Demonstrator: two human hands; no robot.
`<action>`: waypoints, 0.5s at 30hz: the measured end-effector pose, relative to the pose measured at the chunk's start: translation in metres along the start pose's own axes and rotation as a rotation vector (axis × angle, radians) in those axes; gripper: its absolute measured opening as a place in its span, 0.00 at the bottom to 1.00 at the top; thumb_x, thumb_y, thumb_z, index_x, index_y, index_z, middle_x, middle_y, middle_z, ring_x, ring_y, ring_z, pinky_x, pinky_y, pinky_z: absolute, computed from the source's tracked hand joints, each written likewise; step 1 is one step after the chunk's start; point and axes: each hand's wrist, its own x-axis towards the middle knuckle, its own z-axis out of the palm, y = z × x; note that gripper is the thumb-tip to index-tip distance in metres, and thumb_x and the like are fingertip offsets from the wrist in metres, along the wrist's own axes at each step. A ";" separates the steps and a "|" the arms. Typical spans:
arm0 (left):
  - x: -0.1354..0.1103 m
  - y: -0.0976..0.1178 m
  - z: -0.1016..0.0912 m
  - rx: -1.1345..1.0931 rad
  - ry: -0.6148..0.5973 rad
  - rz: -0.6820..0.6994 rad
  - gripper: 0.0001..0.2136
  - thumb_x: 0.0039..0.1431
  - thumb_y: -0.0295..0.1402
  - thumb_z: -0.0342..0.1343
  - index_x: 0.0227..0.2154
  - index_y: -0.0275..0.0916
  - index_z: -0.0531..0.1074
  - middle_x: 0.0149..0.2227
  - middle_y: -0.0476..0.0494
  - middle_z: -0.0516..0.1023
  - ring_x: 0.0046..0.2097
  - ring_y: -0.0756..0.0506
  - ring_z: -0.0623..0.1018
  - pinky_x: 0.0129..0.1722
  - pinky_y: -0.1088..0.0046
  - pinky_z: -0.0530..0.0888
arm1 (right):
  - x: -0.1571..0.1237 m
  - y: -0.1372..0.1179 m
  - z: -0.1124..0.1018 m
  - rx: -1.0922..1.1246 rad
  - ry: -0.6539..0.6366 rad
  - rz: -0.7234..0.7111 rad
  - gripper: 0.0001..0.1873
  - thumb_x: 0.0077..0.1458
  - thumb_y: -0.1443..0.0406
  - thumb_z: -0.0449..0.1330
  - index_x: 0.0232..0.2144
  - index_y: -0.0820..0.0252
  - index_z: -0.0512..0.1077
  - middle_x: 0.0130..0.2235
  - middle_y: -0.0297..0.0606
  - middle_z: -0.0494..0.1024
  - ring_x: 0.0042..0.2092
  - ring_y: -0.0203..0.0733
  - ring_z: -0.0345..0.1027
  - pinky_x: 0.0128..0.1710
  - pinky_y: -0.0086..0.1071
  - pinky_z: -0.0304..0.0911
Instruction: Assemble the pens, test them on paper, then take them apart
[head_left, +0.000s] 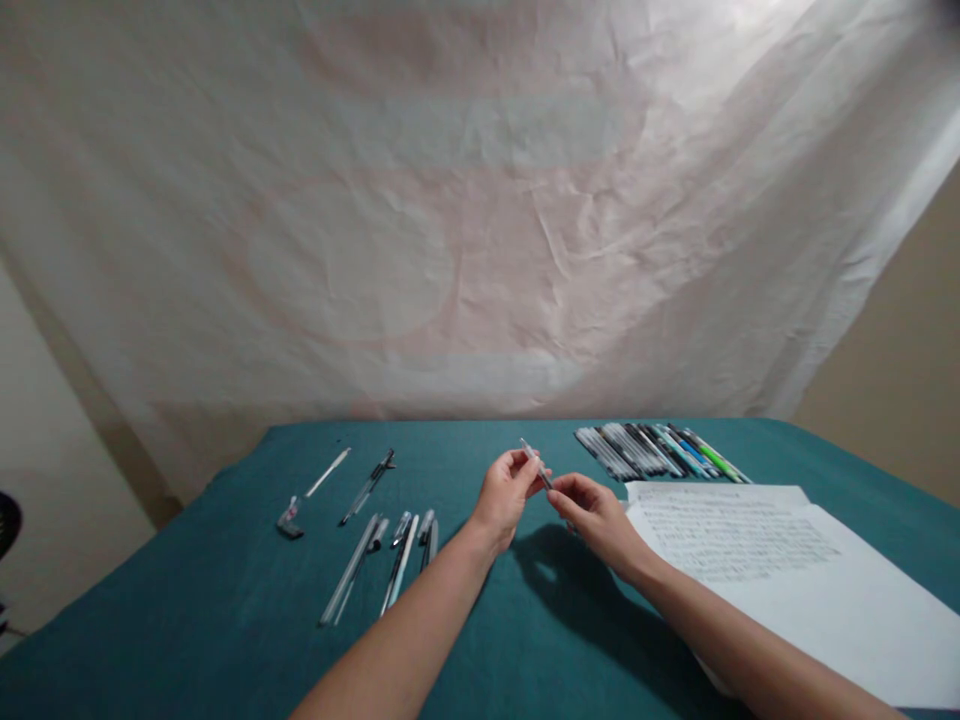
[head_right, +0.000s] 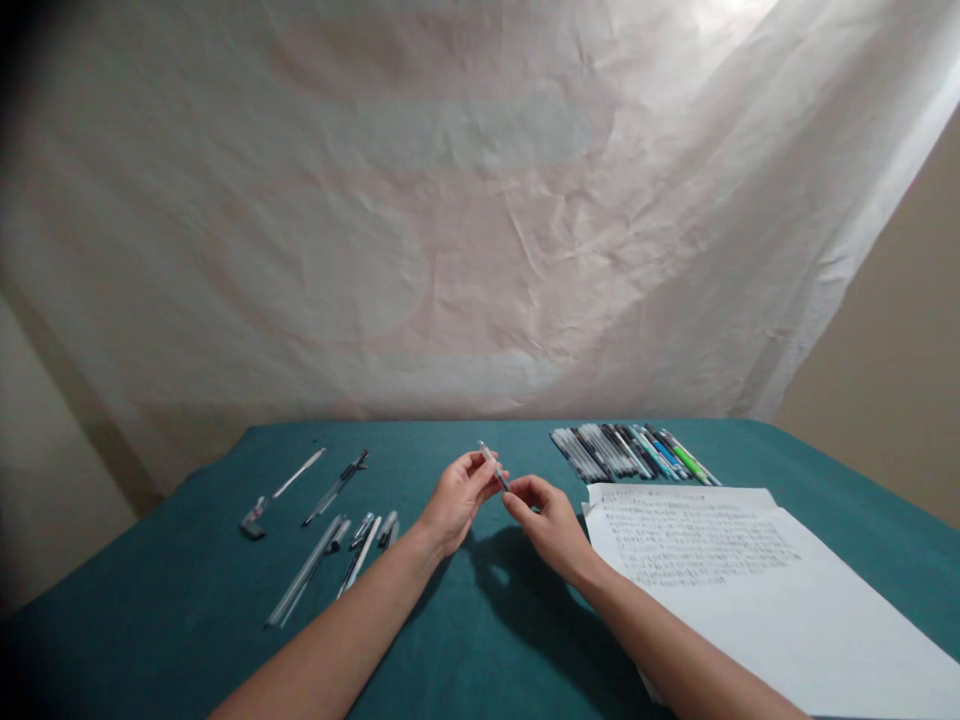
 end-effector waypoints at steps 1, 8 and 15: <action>0.000 -0.001 0.000 -0.004 0.001 -0.001 0.11 0.46 0.31 0.58 0.33 0.33 0.66 0.31 0.45 0.70 0.34 0.51 0.73 0.41 0.70 0.68 | 0.000 0.000 0.000 0.015 -0.010 0.008 0.16 0.48 0.54 0.53 0.31 0.62 0.67 0.25 0.33 0.65 0.25 0.32 0.57 0.21 0.24 0.57; 0.001 -0.004 -0.003 -0.003 -0.015 0.001 0.11 0.46 0.31 0.57 0.32 0.33 0.66 0.31 0.45 0.71 0.34 0.52 0.72 0.41 0.71 0.68 | 0.003 0.007 0.000 0.102 -0.002 0.014 0.17 0.48 0.55 0.53 0.35 0.61 0.64 0.27 0.33 0.65 0.25 0.32 0.59 0.20 0.24 0.58; 0.002 -0.007 -0.007 0.059 0.002 0.023 0.13 0.46 0.35 0.57 0.33 0.34 0.65 0.32 0.44 0.72 0.36 0.50 0.72 0.36 0.74 0.68 | 0.001 0.004 -0.002 -0.071 0.062 -0.059 0.14 0.50 0.56 0.51 0.33 0.62 0.65 0.27 0.36 0.68 0.27 0.34 0.61 0.23 0.26 0.58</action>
